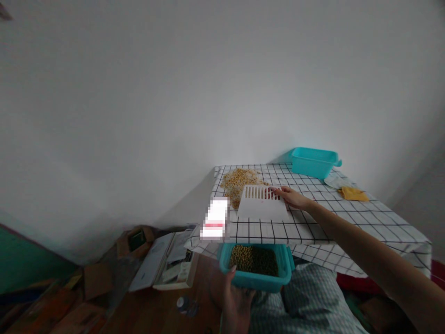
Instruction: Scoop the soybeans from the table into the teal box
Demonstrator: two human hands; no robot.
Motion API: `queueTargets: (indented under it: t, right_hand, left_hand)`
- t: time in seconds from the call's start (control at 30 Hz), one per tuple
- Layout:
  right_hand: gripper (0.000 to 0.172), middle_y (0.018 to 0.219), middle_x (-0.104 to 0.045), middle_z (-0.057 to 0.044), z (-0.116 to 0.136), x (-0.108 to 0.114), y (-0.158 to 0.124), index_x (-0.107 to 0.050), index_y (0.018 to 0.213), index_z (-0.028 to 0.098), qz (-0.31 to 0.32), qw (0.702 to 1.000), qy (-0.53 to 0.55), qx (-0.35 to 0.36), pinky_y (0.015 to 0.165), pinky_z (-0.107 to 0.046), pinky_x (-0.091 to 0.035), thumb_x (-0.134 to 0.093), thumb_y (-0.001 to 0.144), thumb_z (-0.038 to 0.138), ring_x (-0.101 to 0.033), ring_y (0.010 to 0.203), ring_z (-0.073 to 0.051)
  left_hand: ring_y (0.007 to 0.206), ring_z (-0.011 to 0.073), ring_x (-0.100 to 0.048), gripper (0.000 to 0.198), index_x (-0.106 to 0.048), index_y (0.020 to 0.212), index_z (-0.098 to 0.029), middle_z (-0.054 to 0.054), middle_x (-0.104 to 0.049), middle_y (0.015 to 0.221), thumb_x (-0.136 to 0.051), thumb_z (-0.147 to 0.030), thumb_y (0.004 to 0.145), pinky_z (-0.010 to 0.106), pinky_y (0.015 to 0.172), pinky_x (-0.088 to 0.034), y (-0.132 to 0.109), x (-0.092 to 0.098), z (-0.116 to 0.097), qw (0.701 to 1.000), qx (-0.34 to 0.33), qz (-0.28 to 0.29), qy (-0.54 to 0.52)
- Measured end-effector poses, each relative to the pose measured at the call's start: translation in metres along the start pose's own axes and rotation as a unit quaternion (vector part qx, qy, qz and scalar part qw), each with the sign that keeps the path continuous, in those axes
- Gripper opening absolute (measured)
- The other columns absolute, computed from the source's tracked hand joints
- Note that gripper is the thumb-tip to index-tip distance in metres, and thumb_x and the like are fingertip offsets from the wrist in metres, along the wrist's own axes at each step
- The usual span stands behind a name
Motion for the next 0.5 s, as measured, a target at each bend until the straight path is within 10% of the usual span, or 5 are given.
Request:
queueTargets:
  t: [0.5]
  right_hand:
    - [0.039,0.104,-0.091,-0.009,0.006,0.072,0.014,-0.082,0.107,0.025,-0.273,0.956,0.095,0.046,0.075,-0.034,-0.065,-0.088,0.094,0.061,-0.084,0.094,-0.027]
  left_hand:
    - [0.097,0.0306,-0.088,0.048,-0.067,0.158,-0.021,0.015,-0.089,0.128,-0.071,-0.029,0.111,0.041,0.073,-0.069,0.006,0.006,0.002,1.0,0.026,-0.009,0.009]
Point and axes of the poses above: each hand's wrist, its own y-axis towards the middle knuckle, its own x-axis out of the back of the hand, z = x × y, the point moved 3 cm from there along y, towards the middle knuckle
